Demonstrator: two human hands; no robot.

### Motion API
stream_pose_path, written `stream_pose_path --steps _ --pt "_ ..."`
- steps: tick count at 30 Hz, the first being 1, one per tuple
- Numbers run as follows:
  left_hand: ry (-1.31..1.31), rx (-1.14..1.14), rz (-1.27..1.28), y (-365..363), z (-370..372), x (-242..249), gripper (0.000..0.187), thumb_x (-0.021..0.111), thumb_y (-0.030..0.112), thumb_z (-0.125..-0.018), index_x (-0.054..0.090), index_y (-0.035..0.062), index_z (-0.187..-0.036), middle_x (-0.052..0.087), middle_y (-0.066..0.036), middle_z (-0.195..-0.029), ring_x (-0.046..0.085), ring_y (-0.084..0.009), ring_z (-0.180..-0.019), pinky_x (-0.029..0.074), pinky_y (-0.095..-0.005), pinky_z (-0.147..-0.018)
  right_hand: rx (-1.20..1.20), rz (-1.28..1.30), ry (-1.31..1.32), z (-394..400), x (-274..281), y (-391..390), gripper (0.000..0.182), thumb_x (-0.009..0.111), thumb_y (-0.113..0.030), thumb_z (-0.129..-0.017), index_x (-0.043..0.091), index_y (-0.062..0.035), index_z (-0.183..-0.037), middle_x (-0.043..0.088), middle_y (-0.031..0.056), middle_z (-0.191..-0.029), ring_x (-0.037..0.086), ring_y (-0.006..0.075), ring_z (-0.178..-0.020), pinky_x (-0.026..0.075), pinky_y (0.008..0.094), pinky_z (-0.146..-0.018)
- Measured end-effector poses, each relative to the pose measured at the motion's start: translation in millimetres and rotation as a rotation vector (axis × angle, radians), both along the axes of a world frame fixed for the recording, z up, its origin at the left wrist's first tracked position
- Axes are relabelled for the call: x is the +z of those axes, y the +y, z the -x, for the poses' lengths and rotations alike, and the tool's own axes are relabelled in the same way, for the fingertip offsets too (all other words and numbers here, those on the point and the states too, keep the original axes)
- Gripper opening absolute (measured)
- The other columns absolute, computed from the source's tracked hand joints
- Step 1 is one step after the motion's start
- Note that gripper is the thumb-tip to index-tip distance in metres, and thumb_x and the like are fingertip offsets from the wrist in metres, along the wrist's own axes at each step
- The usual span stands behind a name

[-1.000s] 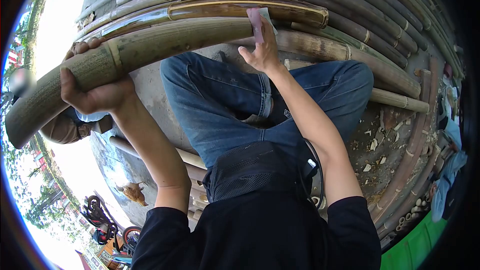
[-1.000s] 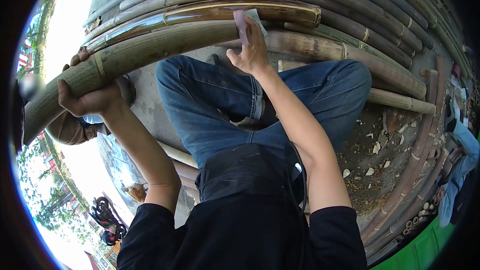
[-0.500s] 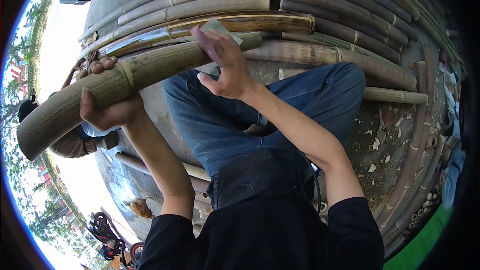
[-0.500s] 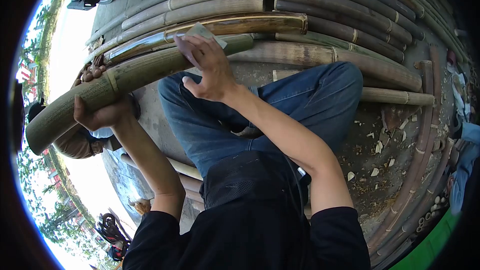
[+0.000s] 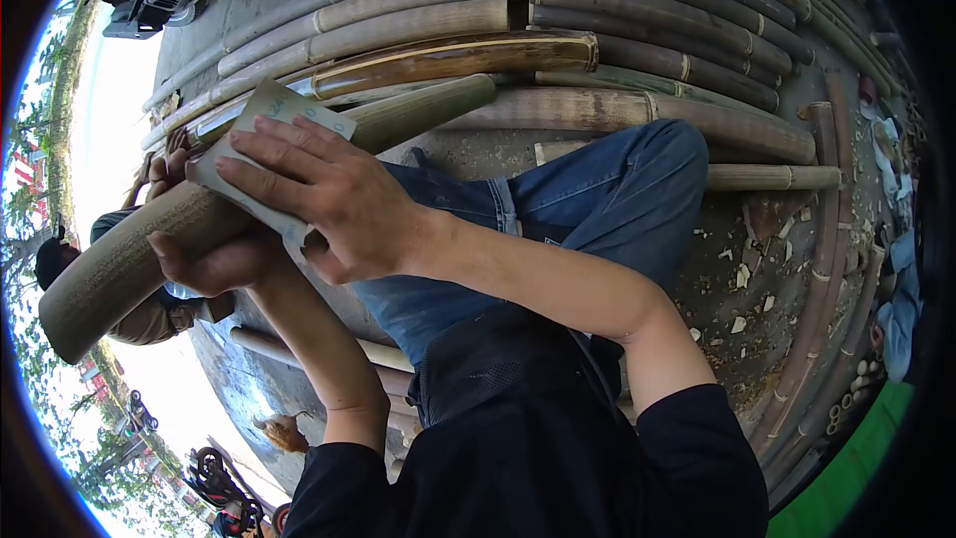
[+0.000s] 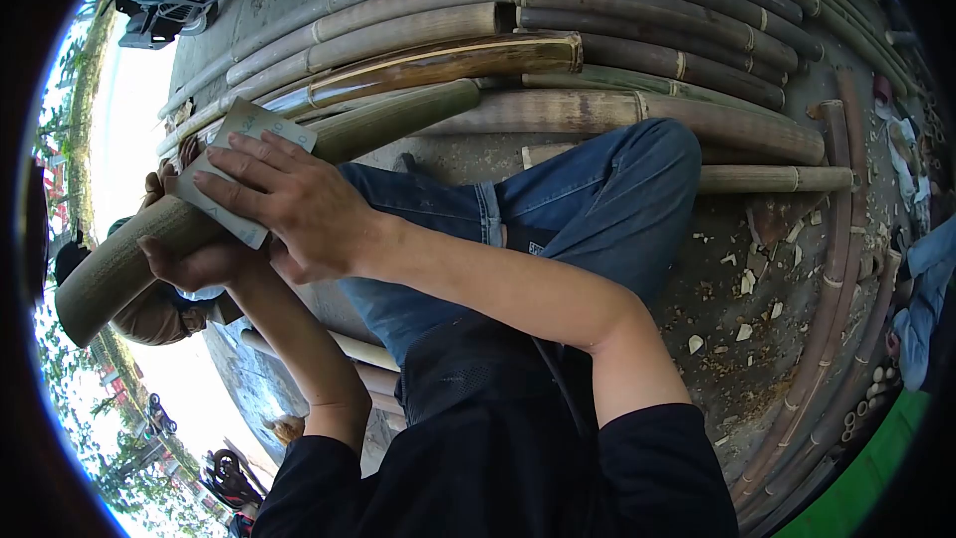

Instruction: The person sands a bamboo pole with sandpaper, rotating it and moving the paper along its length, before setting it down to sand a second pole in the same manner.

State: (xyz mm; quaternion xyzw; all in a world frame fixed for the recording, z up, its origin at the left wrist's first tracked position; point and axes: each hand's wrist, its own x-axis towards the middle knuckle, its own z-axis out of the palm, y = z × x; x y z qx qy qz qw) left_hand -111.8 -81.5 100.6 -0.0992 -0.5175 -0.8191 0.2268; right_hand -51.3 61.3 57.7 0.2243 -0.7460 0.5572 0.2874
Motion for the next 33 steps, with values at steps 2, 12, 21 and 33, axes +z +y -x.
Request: stream_pose_path --steps 2,12,21,33 --pt "0.056 0.007 0.009 -5 1 -3 0.058 0.056 0.047 -0.087 0.059 -0.0037 -0.115 0.06 -0.018 -0.112 0.06 -0.0308 -0.105 0.047 -0.0436 -0.097 -0.058 -0.036 -0.079 2 -26 9 0.09 0.069 -0.008 -0.065 0.043 -0.0117 -0.151 0.047 0.0162 -0.15 0.042 0.0377 -0.143 0.032 0.051 -0.122" --pt "0.103 -0.191 -0.033 -22 11 -9 0.062 0.058 0.049 -0.082 0.058 -0.0045 -0.114 0.058 -0.018 -0.106 0.059 -0.0308 -0.101 0.048 -0.0432 -0.094 -0.291 -0.192 -0.482 1 -180 99 0.094 0.07 -0.001 -0.066 0.039 -0.0127 -0.153 0.048 0.0138 -0.149 0.042 0.0365 -0.142 0.038 0.0443 -0.119" --pt "0.168 -0.228 -0.013 -4 33 -2 0.064 0.058 0.044 -0.079 0.057 -0.0063 -0.117 0.058 -0.022 -0.105 0.061 -0.0345 -0.099 0.05 -0.0456 -0.094 -0.342 -0.115 -0.568 1 -231 118 0.094 0.069 0.004 -0.07 0.035 -0.0147 -0.156 0.044 0.0146 -0.153 0.042 0.0366 -0.142 0.037 0.0431 -0.119" --pt "0.23 -0.185 0.137 28 15 7 0.065 0.057 0.044 -0.078 0.058 -0.0075 -0.118 0.061 -0.021 -0.105 0.063 -0.0337 -0.099 0.051 -0.0445 -0.094 -0.136 -0.012 -0.118 -9 -16 32 0.097 0.065 -0.012 -0.063 0.038 -0.011 -0.156 0.043 0.018 -0.153 0.04 0.0417 -0.143 0.03 0.0528 -0.122"
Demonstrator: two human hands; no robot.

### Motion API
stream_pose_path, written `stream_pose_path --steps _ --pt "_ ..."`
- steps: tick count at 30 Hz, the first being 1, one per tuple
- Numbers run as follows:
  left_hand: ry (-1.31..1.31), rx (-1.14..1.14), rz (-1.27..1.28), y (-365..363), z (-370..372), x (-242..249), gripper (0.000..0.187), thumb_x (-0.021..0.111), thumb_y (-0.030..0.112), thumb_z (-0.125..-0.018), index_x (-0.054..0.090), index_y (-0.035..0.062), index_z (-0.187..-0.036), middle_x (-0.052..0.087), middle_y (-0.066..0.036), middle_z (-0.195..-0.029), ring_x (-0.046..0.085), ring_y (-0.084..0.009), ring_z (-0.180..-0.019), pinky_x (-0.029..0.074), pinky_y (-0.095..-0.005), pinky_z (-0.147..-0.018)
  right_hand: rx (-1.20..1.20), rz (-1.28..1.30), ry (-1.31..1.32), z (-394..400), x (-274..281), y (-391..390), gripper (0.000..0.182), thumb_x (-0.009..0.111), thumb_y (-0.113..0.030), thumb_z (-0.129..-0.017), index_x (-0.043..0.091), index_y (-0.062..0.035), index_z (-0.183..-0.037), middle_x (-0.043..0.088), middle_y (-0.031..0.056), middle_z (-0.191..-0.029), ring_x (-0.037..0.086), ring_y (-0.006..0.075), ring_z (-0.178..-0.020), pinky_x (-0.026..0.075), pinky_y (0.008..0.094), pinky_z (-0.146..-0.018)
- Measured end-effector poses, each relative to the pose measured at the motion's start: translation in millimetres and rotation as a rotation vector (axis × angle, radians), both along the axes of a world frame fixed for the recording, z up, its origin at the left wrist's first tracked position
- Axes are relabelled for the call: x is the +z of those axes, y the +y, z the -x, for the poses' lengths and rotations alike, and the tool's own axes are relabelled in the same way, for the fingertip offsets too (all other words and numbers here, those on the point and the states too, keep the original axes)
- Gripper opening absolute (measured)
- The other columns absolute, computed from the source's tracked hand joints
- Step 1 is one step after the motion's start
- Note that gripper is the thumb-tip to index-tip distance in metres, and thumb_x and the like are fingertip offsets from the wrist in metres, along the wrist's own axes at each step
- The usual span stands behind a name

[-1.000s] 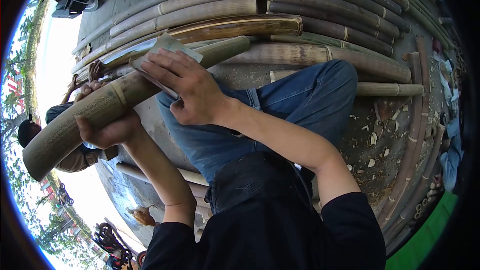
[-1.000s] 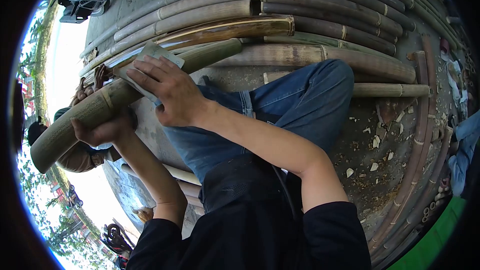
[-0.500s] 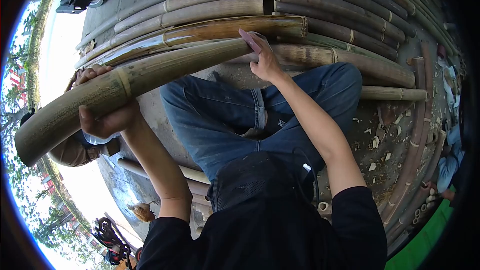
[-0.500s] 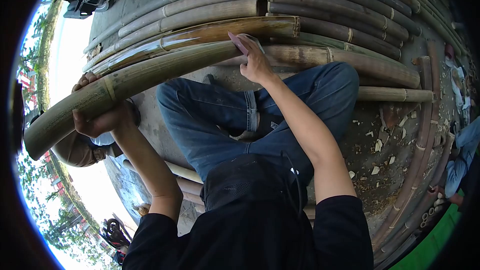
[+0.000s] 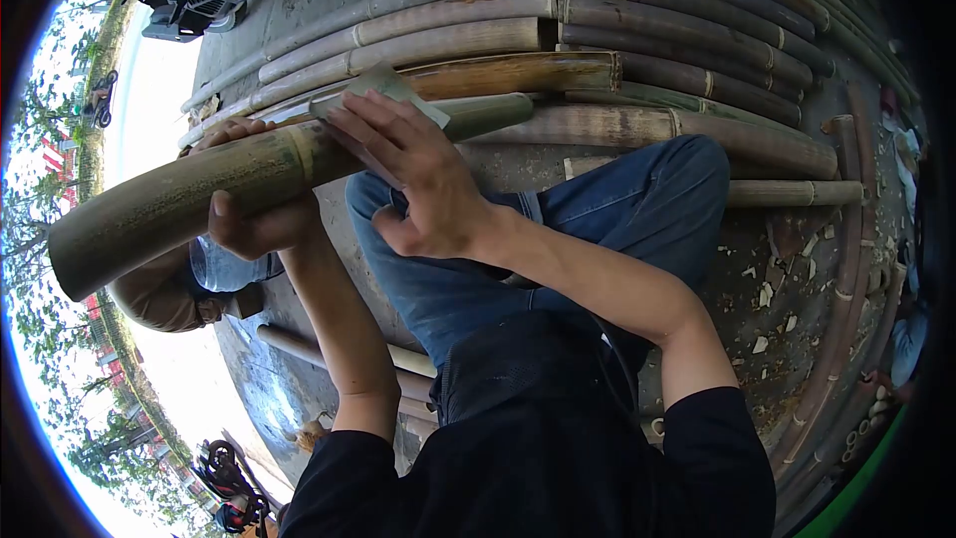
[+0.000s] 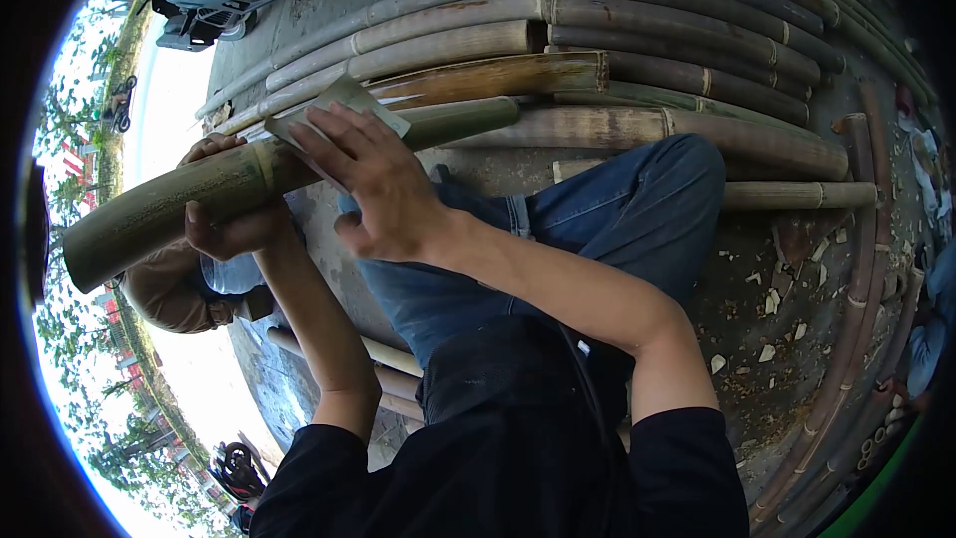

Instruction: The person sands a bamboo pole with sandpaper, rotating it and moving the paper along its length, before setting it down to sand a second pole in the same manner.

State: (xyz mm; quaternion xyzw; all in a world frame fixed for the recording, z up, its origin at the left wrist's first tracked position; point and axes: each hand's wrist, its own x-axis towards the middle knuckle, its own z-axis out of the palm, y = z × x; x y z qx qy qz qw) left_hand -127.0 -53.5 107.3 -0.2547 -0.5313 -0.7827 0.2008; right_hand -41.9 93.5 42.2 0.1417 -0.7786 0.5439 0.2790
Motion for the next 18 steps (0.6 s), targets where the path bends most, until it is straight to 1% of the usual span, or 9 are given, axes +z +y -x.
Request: stream_pose_path --steps 3,5,7,8,10,12,14,15,18 --pt "-0.246 0.231 -0.25 10 -8 2 0.065 0.056 0.045 -0.079 0.058 -0.007 -0.118 0.063 -0.021 -0.109 0.064 -0.034 -0.101 0.049 -0.0449 -0.096 0.062 0.066 0.093 5 52 -23 0.093 0.07 -0.013 -0.067 0.037 -0.0116 -0.155 0.044 0.02 -0.151 0.041 0.0412 -0.142 0.031 0.0535 -0.122" --pt "-0.397 0.225 -0.302 7 -14 0 0.065 0.056 0.045 -0.079 0.058 -0.0069 -0.118 0.063 -0.021 -0.109 0.064 -0.034 -0.102 0.049 -0.0449 -0.097 0.064 0.069 0.101 7 65 -35 0.092 0.072 -0.013 -0.069 0.038 -0.0117 -0.154 0.045 0.0206 -0.15 0.041 0.0411 -0.142 0.031 0.0531 -0.122" --pt "-0.43 0.197 -0.284 -1 -19 -4 0.065 0.056 0.045 -0.08 0.058 -0.0068 -0.118 0.063 -0.021 -0.11 0.064 -0.0341 -0.102 0.049 -0.045 -0.098 0.056 0.035 0.173 9 68 -42 0.09 0.075 -0.014 -0.07 0.04 -0.0115 -0.153 0.045 0.0194 -0.151 0.041 0.0391 -0.142 0.031 0.0527 -0.122" --pt "-0.435 0.188 -0.276 -6 -19 -6 0.065 0.056 0.045 -0.08 0.058 -0.0067 -0.118 0.063 -0.021 -0.11 0.064 -0.0341 -0.103 0.048 -0.045 -0.098 0.051 0.034 0.167 8 63 -41 0.09 0.075 -0.014 -0.07 0.04 -0.0115 -0.153 0.045 0.0194 -0.151 0.041 0.0391 -0.142 0.031 0.0527 -0.122" --pt "-0.428 0.183 -0.269 -20 -12 -8 0.065 0.055 0.045 -0.08 0.058 -0.0065 -0.118 0.064 -0.022 -0.111 0.064 -0.0342 -0.103 0.048 -0.0451 -0.099 0.072 0.032 0.183 9 44 -41 0.095 0.071 -0.005 -0.068 0.039 -0.0157 -0.156 0.045 0.015 -0.154 0.042 0.0375 -0.143 0.034 0.0507 -0.121" --pt "-0.424 0.189 -0.271 -32 -7 -11 0.064 0.055 0.045 -0.081 0.058 -0.0065 -0.119 0.064 -0.022 -0.111 0.064 -0.0342 -0.103 0.048 -0.0451 -0.099 0.072 -0.003 0.133 7 19 -35 0.095 0.069 -0.003 -0.068 0.039 -0.016 -0.156 0.044 0.0143 -0.155 0.041 0.037 -0.144 0.034 0.0499 -0.121" --pt "-0.201 0.189 -0.134 -38 1 -15 0.062 0.054 0.045 -0.082 0.059 -0.0058 -0.117 0.066 -0.022 -0.107 0.065 -0.0337 -0.103 0.048 -0.0454 -0.1 0.07 -0.042 0.088 5 -7 -28 0.095 0.067 -0.001 -0.067 0.039 -0.0162 -0.157 0.043 0.0137 -0.156 0.04 0.0364 -0.145 0.034 0.0491 -0.122" --pt "-0.201 0.217 -0.099 -38 0 -14 0.06 0.053 0.047 -0.084 0.059 -0.0053 -0.113 0.067 -0.02 -0.098 0.066 -0.0332 -0.098 0.049 -0.0459 -0.098 0.042 -0.081 0.022 4 -19 -25 0.095 0.065 -0.001 -0.067 0.038 -0.0158 -0.157 0.043 0.0136 -0.157 0.039 0.0364 -0.146 0.034 0.0488 -0.122" --pt "-0.296 0.322 -0.121 -32 -3 -13 0.059 0.052 0.049 -0.086 0.06 -0.0045 -0.109 0.066 -0.019 -0.094 0.066 -0.0316 -0.095 0.051 -0.0449 -0.093 -0.031 -0.142 -0.112 8 -69 -14 0.096 0.059 0.002 -0.065 0.037 -0.0143 -0.157 0.04 0.0132 -0.159 0.035 0.0376 -0.147 0.033 0.0494 -0.122"
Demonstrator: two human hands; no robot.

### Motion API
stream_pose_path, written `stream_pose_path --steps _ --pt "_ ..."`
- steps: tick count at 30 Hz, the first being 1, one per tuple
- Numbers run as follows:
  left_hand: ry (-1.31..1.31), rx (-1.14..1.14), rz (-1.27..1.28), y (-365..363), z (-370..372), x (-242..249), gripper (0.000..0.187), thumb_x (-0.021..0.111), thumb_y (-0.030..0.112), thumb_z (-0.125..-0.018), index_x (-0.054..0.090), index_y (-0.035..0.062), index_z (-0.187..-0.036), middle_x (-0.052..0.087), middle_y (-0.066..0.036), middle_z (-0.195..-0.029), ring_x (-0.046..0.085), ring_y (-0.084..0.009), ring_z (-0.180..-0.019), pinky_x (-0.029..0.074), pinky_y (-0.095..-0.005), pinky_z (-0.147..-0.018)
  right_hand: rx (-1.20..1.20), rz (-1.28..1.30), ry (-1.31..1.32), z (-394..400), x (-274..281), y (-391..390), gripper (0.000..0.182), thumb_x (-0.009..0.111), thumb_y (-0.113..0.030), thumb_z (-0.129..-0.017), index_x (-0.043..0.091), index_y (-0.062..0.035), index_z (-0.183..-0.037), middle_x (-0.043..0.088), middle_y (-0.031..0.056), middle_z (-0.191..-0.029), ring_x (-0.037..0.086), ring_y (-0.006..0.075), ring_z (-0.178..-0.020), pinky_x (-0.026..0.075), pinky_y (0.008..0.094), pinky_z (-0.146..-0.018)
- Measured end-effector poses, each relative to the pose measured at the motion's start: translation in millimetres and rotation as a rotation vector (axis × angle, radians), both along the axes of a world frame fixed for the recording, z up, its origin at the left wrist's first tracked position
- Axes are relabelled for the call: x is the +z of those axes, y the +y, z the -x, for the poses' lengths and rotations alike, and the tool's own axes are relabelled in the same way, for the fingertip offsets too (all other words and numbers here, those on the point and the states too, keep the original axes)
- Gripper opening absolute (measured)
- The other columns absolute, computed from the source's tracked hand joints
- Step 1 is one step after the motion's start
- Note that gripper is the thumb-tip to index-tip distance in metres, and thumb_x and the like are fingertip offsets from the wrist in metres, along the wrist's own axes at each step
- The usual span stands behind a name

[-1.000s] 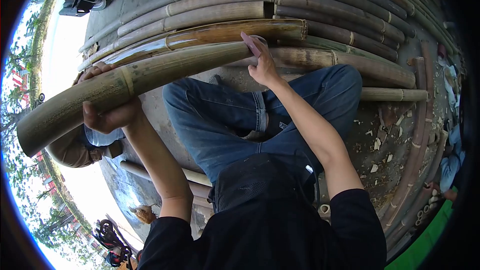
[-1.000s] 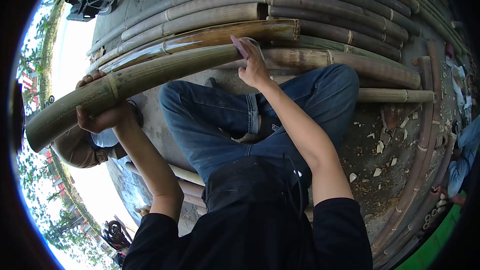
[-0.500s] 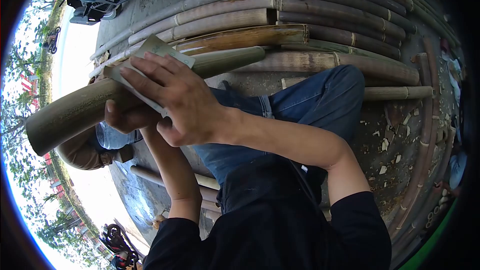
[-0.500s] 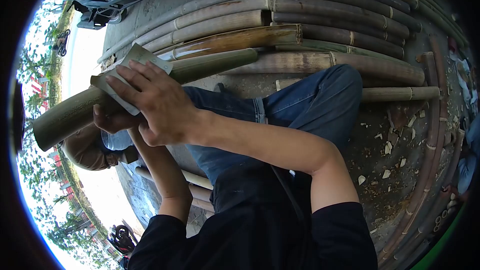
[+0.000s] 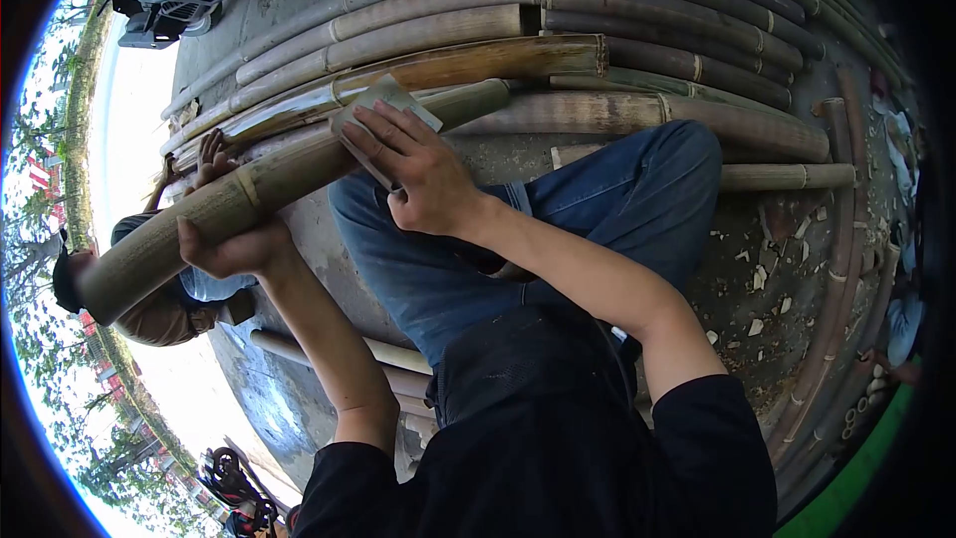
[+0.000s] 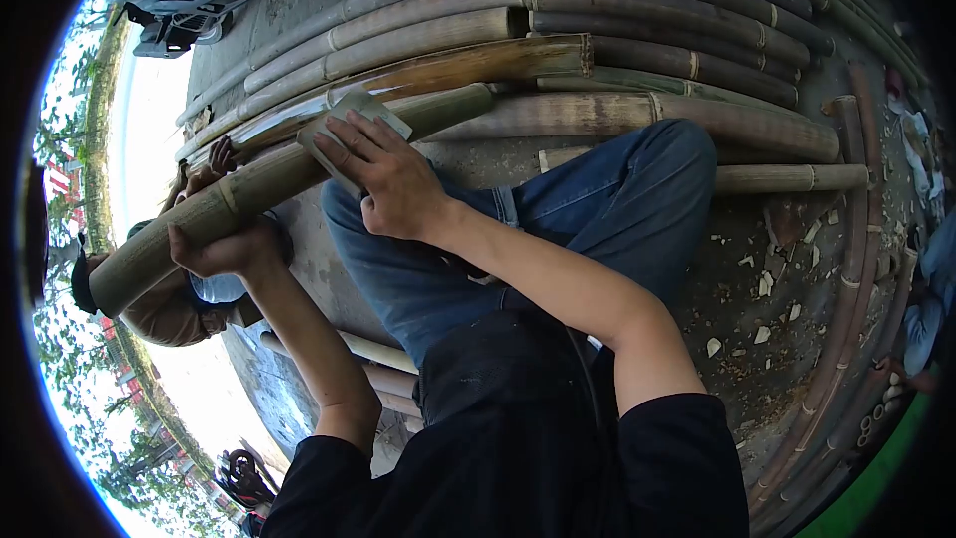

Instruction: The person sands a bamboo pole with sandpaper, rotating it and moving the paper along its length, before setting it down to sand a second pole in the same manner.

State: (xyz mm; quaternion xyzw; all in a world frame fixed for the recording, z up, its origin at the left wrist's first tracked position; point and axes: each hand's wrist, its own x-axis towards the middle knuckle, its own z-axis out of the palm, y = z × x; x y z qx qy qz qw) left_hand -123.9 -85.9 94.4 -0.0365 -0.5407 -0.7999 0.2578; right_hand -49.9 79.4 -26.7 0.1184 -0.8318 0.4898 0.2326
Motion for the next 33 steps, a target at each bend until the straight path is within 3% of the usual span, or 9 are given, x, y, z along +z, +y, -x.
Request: stream_pose_path --steps 9,13,16,18,23,27,29,31,33 --pt "-0.157 0.101 0.015 -14 9 -4 0.058 0.052 0.049 -0.092 0.054 -0.0014 -0.12 0.064 -0.016 -0.094 0.065 -0.028 -0.092 0.052 -0.0424 -0.089 -0.197 -0.109 -0.155 6 -110 58 0.096 0.061 0.003 -0.067 0.033 -0.0138 -0.158 0.038 0.0175 -0.158 0.033 0.0404 -0.148 0.035 0.0462 -0.121" --pt "-0.155 0.164 0.072 4 5 5 0.064 0.053 0.047 -0.093 0.058 -0.0054 -0.13 0.065 -0.015 -0.105 0.063 -0.0258 -0.1 0.048 -0.0386 -0.097 -0.262 -0.119 -0.291 8 -150 92 0.095 0.07 -0.002 -0.073 0.031 -0.0153 -0.158 0.042 0.0177 -0.155 0.041 0.0403 -0.142 0.041 0.0446 -0.117" --pt "-0.128 0.199 0.124 16 -3 13 0.053 0.056 0.041 -0.096 0.051 -0.0004 -0.128 0.062 -0.014 -0.103 0.065 -0.0266 -0.097 0.051 -0.0439 -0.094 -0.265 -0.144 -0.262 15 -148 92 0.093 0.079 -0.009 -0.076 0.034 -0.0159 -0.157 0.05 0.0169 -0.148 0.05 0.0378 -0.135 0.045 0.0453 -0.112" --pt "-0.129 0.086 0.097 16 -9 12 0.052 0.06 0.038 -0.096 0.051 0.0009 -0.131 0.061 -0.012 -0.107 0.064 -0.0258 -0.103 0.049 -0.0439 -0.099 -0.361 -0.089 -0.3 19 -152 85 0.083 0.082 -0.015 -0.074 0.046 -0.0062 -0.148 0.054 0.0174 -0.144 0.051 0.0371 -0.131 0.044 0.0438 -0.112" --pt "-0.037 -0.227 0.004 11 -16 15 0.041 0.064 0.033 -0.094 0.06 0.002 -0.12 0.065 -0.012 -0.111 0.064 -0.0246 -0.106 0.05 -0.0417 -0.099 -0.464 -0.159 -0.275 23 -154 80 0.078 0.087 -0.021 -0.07 0.055 -0.0018 -0.138 0.061 0.0142 -0.133 0.056 0.0316 -0.123 0.047 0.0425 -0.108" --pt "-0.108 -0.024 -0.013 30 -21 29 0.04 0.067 0.034 -0.093 0.062 0.0023 -0.117 0.065 -0.011 -0.107 0.064 -0.0225 -0.103 0.051 -0.0408 -0.096 -0.281 -0.255 -0.137 17 -143 99 0.072 0.086 -0.023 -0.067 0.06 -0.001 -0.131 0.067 0.0111 -0.121 0.06 0.0285 -0.116 0.048 0.0405 -0.104" --pt "-0.193 0.13 0.015 38 -23 35 0.044 0.069 0.036 -0.092 0.06 0.0013 -0.118 0.063 -0.01 -0.107 0.064 -0.0213 -0.101 0.052 -0.0399 -0.094 -0.245 -0.267 -0.237 6 -138 108 0.07 0.086 -0.023 -0.066 0.062 -0.0021 -0.129 0.068 0.0107 -0.119 0.06 0.0284 -0.114 0.048 0.0398 -0.103" --pt "-0.171 0.126 0.003 39 -23 29 0.044 0.068 0.035 -0.093 0.059 0.0031 -0.122 0.062 -0.01 -0.108 0.063 -0.0231 -0.103 0.052 -0.042 -0.095 -0.205 -0.283 -0.33 1 -135 110 0.068 0.085 -0.023 -0.065 0.063 -0.0032 -0.126 0.068 0.0102 -0.117 0.061 0.0283 -0.113 0.049 0.0391 -0.103" --pt "-0.147 0.062 -0.028 41 -26 29 0.05 0.067 0.038 -0.092 0.056 0.0047 -0.127 0.06 -0.011 -0.113 0.062 -0.0263 -0.105 0.051 -0.0457 -0.098 -0.243 -0.213 -0.235 -2 -136 107 0.074 0.084 -0.015 -0.064 0.06 -0.0116 -0.134 0.068 0.0117 -0.118 0.062 0.031 -0.113 0.051 0.0406 -0.101"
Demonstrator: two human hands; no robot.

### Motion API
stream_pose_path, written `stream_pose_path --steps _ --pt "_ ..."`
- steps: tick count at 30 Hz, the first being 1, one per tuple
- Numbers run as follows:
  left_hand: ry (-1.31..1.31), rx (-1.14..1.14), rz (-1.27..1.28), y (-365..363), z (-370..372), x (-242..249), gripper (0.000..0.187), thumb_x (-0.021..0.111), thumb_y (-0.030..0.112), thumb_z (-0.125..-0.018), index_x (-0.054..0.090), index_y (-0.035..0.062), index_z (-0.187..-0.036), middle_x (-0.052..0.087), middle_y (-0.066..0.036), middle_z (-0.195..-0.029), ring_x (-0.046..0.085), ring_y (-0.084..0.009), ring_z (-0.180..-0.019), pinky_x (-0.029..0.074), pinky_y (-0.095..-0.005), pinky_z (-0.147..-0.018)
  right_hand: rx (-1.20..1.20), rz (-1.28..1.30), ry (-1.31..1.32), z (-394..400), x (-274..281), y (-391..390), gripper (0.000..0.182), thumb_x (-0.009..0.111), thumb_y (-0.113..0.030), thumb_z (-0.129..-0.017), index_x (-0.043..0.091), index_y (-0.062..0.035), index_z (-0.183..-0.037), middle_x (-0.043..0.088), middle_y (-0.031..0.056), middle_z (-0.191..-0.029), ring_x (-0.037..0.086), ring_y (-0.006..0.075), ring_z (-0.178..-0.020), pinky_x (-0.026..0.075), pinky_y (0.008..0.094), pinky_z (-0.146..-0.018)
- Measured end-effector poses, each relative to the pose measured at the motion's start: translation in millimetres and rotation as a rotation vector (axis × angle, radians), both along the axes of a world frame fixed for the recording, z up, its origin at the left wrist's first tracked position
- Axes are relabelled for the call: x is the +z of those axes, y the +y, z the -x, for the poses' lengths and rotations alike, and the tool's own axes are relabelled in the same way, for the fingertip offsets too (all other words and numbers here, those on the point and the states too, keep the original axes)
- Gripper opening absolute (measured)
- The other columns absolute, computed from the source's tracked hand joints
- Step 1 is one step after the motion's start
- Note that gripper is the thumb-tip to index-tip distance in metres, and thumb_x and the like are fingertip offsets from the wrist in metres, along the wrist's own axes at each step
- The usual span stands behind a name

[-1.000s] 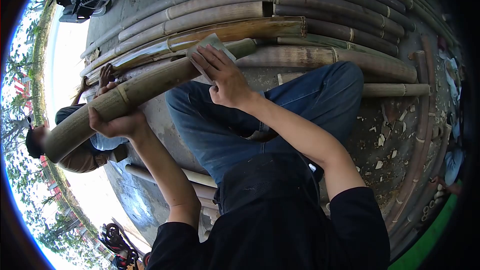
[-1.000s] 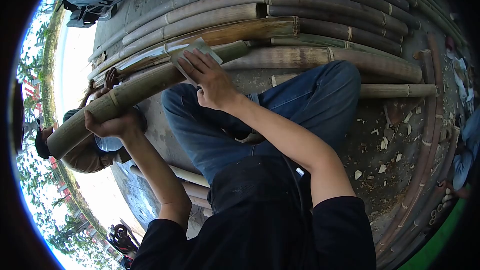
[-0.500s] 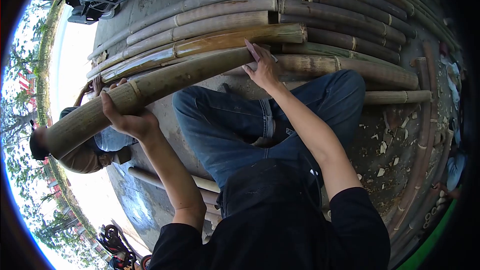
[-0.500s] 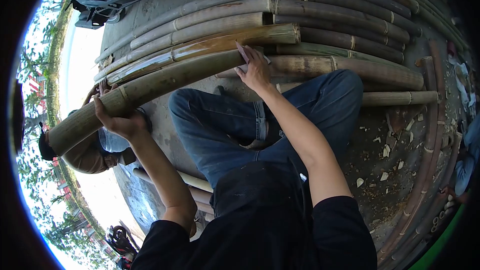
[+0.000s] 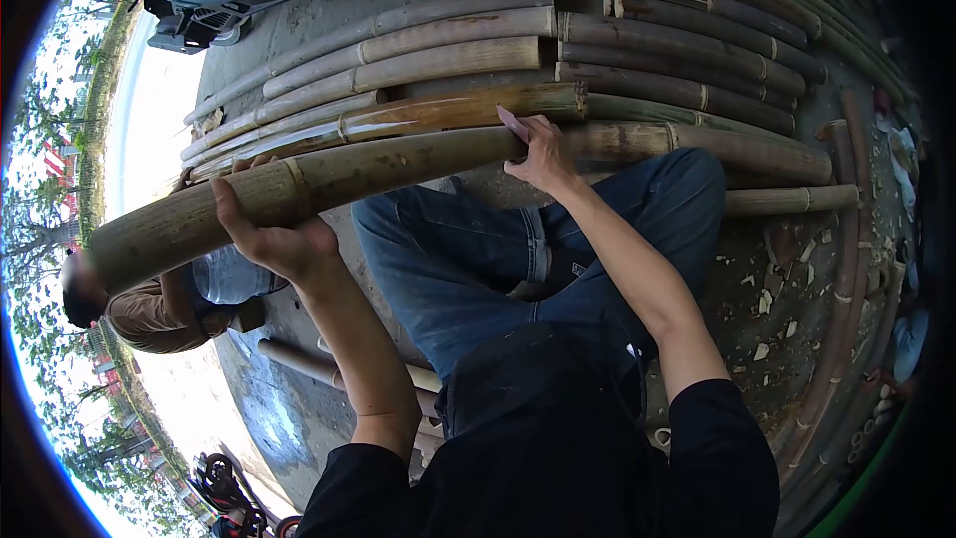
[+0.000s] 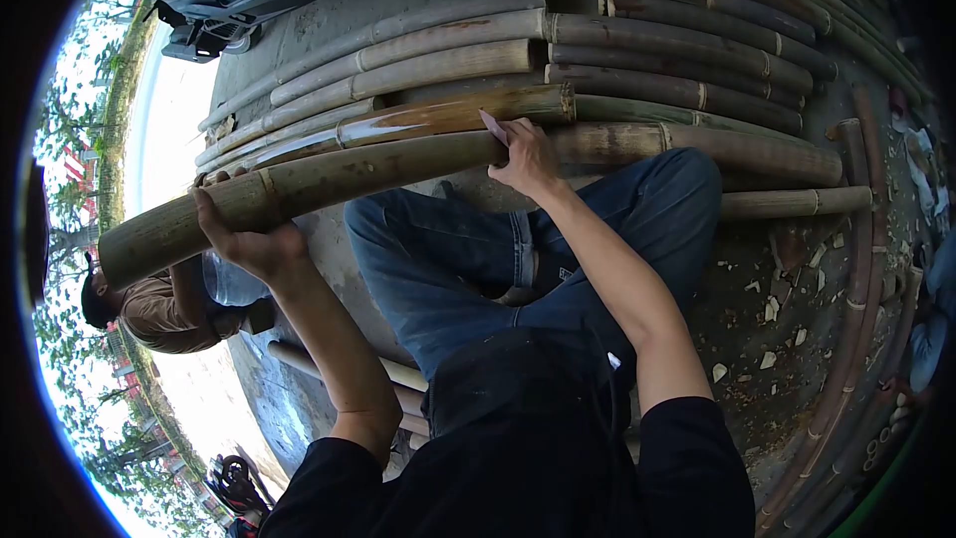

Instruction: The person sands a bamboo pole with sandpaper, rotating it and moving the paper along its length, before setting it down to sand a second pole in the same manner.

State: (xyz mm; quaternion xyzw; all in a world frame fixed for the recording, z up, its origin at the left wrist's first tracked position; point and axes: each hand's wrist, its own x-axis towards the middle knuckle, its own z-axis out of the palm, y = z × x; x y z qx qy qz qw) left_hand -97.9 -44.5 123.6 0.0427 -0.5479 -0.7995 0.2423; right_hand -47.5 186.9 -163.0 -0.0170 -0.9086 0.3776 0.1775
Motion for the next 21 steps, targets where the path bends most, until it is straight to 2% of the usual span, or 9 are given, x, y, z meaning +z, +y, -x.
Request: stream_pose_path --steps 3,7,9,10,13,14,15,19,21 --pt "0.086 -0.158 -0.015 -5 -6 -2 0.054 0.066 0.042 -0.091 0.054 0.0047 -0.129 0.06 -0.014 -0.117 0.061 -0.0297 -0.109 0.047 -0.0506 -0.104 -0.096 0.017 0.007 -2 -3 -9 0.064 0.085 -0.021 -0.064 0.065 -0.0044 -0.122 0.069 0.0098 -0.115 0.061 0.0295 -0.112 0.05 0.0401 -0.1" --pt "0.175 -0.384 0.09 -32 12 -10 0.069 0.068 0.043 -0.085 0.047 0.0001 -0.135 0.061 -0.02 -0.122 0.061 -0.0338 -0.112 0.047 -0.051 -0.104 -0.081 0.031 -0.015 -4 -1 -5 0.062 0.084 -0.018 -0.063 0.065 -0.0045 -0.121 0.068 0.0108 -0.116 0.061 0.0304 -0.111 0.051 0.0406 -0.099" --pt "0.448 -0.876 0.186 -41 23 -2 0.076 0.071 0.042 -0.081 0.042 0.0036 -0.14 0.061 -0.02 -0.125 0.06 -0.0354 -0.115 0.042 -0.0542 -0.109 -0.006 0.087 -0.098 -3 6 1 0.065 0.085 -0.017 -0.062 0.064 -0.0063 -0.122 0.068 0.012 -0.116 0.061 0.0318 -0.112 0.051 0.0416 -0.1" --pt "0.474 -0.98 0.04 -43 22 -2 0.07 0.069 0.036 -0.078 0.044 0.0071 -0.136 0.061 -0.016 -0.117 0.06 -0.032 -0.109 0.041 -0.0533 -0.107 -0.005 0.088 -0.099 -3 7 0 0.065 0.085 -0.017 -0.062 0.064 -0.0063 -0.122 0.068 0.012 -0.116 0.061 0.0318 -0.112 0.051 0.0416 -0.1" --pt "0.547 -0.933 -0.067 -42 30 -10 0.059 0.065 0.031 -0.078 0.045 0.0084 -0.129 0.059 -0.012 -0.107 0.059 -0.0282 -0.101 0.039 -0.0509 -0.104 -0.02 0.123 -0.117 -3 4 -4 0.075 0.084 -0.013 -0.063 0.059 -0.0077 -0.134 0.065 0.0159 -0.12 0.059 0.0349 -0.114 0.051 0.0423 -0.1" --pt "0.498 -0.77 -0.014 -34 23 -7 0.053 0.062 0.03 -0.078 0.047 0.0096 -0.125 0.055 -0.01 -0.1 0.057 -0.0264 -0.095 0.039 -0.0485 -0.1 -0.039 0.145 -0.008 -3 10 -9 0.074 0.083 -0.012 -0.064 0.059 -0.0061 -0.134 0.065 0.0162 -0.121 0.059 0.0353 -0.115 0.051 0.0426 -0.1" --pt "0.495 -0.77 -0.013 -32 23 -8 0.053 0.062 0.03 -0.078 0.047 0.0096 -0.125 0.055 -0.01 -0.1 0.057 -0.0264 -0.095 0.039 -0.0485 -0.1 -0.058 0.166 0.102 -2 15 -15 0.072 0.082 -0.011 -0.065 0.059 -0.0045 -0.133 0.064 0.0165 -0.122 0.059 0.0357 -0.115 0.051 0.043 -0.1" --pt "0.473 -0.67 0.006 -23 20 -6 0.051 0.061 0.031 -0.08 0.05 0.0075 -0.123 0.056 -0.012 -0.102 0.057 -0.0277 -0.098 0.038 -0.0482 -0.101 -0.037 0.247 0.144 -1 63 -42 0.071 0.08 -0.009 -0.068 0.058 -0.0037 -0.136 0.064 0.0163 -0.127 0.059 0.0355 -0.117 0.051 0.0433 -0.101" --pt "0.472 -0.664 0.012 -18 19 -3 0.049 0.06 0.031 -0.08 0.052 0.0061 -0.122 0.055 -0.012 -0.102 0.056 -0.0281 -0.098 0.037 -0.0475 -0.102 0.018 0.279 0.351 4 91 -58 0.087 0.08 -0.006 -0.066 0.049 -0.0057 -0.147 0.064 0.0146 -0.129 0.061 0.0344 -0.119 0.051 0.0431 -0.102"
